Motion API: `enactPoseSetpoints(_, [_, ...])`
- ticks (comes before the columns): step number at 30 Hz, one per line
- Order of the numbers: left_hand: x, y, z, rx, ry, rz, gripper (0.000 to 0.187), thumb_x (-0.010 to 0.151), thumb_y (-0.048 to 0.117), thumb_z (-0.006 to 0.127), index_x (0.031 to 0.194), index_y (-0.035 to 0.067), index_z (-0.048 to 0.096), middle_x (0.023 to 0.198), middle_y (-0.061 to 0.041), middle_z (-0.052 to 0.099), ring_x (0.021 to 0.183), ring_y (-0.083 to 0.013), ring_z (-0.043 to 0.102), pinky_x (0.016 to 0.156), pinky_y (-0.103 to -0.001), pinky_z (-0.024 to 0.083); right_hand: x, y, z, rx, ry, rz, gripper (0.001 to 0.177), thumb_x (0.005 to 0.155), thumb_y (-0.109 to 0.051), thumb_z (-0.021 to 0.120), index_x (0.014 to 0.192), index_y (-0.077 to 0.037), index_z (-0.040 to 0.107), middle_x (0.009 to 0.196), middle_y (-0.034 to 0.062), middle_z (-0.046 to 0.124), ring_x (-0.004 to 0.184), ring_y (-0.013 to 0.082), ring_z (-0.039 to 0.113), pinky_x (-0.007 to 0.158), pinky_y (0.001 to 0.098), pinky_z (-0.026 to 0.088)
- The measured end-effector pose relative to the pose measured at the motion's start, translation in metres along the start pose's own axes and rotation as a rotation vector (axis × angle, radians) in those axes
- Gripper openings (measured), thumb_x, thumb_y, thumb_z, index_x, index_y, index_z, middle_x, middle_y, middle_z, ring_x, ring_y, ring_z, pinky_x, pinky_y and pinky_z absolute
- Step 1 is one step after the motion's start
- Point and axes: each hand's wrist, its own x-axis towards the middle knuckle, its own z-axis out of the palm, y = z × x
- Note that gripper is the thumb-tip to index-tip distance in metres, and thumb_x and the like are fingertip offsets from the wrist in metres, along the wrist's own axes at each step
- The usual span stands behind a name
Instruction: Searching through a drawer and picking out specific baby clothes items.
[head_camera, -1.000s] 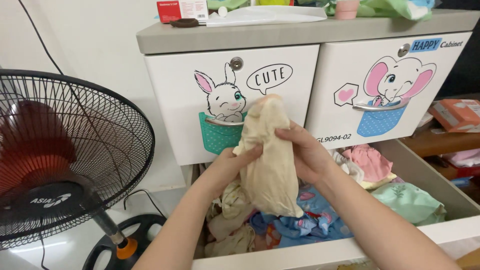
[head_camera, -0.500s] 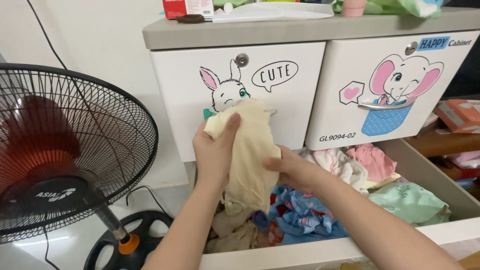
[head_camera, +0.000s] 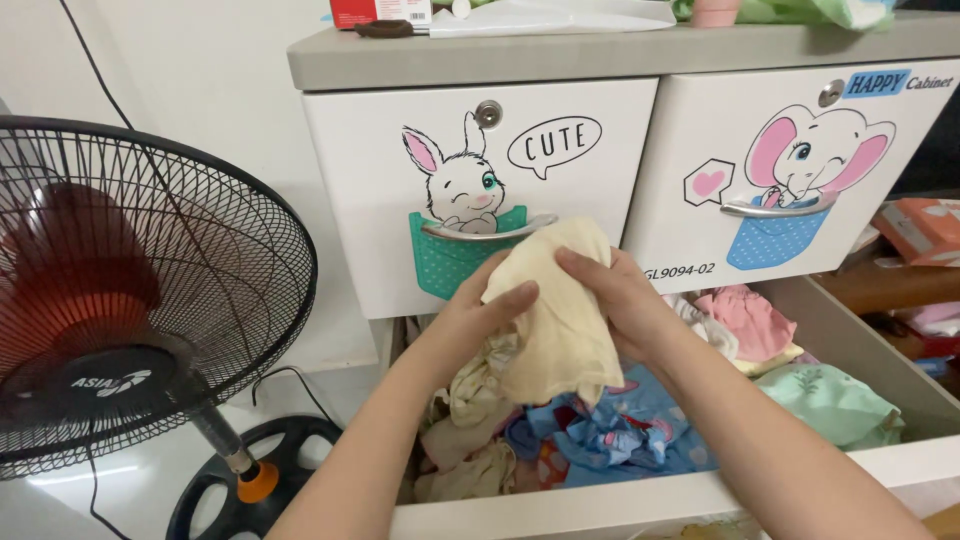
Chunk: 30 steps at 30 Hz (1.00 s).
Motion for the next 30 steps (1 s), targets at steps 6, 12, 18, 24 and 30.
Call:
enactPoseSetpoints(6, [0.015, -0.047, 0.000, -0.055, 0.129, -0.123, 0.055, 0.090, 0.031, 0.074, 0.134, -0.002, 0.066, 0.121, -0.011, 0.074, 0.105, -0.0177, 0.070, 0.089, -0.032, 0.056, -0.006, -0.024, -0.001, -0.557, -0.058, -0.070, 0.044, 0.081, -0.015, 0.080, 0.120, 0.000, 0.068, 0.105, 0.0095, 0.077, 0.089, 0.0155, 0.074, 0.076, 0.0324, 0.062])
enactPoseSetpoints(12, [0.019, -0.082, 0.024, -0.565, -0.122, -0.359, 0.046, 0.098, 0.026, 0.060, 0.139, 0.006, 0.056, 0.131, -0.009, 0.068, 0.114, -0.0221, 0.070, 0.098, -0.042, 0.058, -0.008, -0.031, -0.026, -0.476, 0.141, 0.093, 0.045, 0.080, -0.014, 0.078, 0.121, 0.000, 0.068, 0.106, 0.0119, 0.078, 0.089, 0.0207, 0.077, 0.075, 0.0358, 0.064])
enactPoseSetpoints(18, [0.040, -0.114, -0.023, 0.274, -0.407, -0.639, 0.045, 0.095, 0.028, 0.058, 0.133, 0.003, 0.062, 0.128, -0.016, 0.073, 0.107, -0.0270, 0.074, 0.092, -0.044, 0.058, 0.007, -0.019, -0.078, -0.420, 0.015, 0.288, 0.049, 0.080, -0.019, 0.080, 0.123, 0.000, 0.066, 0.106, 0.0116, 0.077, 0.090, 0.0204, 0.075, 0.075, 0.0374, 0.061])
enactPoseSetpoints(24, [0.064, -0.156, -0.054, 1.293, -0.186, -0.294, 0.050, 0.077, 0.027, 0.076, 0.123, 0.009, 0.071, 0.124, -0.020, 0.070, 0.114, -0.0351, 0.067, 0.096, -0.045, 0.053, 0.020, 0.028, -0.150, -0.737, -0.388, 0.608, 0.052, 0.079, -0.018, 0.087, 0.122, 0.004, 0.070, 0.104, 0.0068, 0.078, 0.096, 0.0125, 0.072, 0.087, 0.0281, 0.057])
enactPoseSetpoints(30, [0.092, -0.229, -0.070, 1.615, -0.089, -0.407, 0.048, 0.081, 0.028, 0.076, 0.123, 0.007, 0.068, 0.130, -0.020, 0.065, 0.119, -0.0367, 0.064, 0.099, -0.051, 0.050, 0.021, 0.049, -0.095, -1.523, -0.693, 0.626, 0.085, 0.078, -0.041, 0.092, 0.142, -0.001, 0.053, 0.132, 0.0115, 0.063, 0.119, 0.0195, 0.061, 0.099, 0.0314, 0.051])
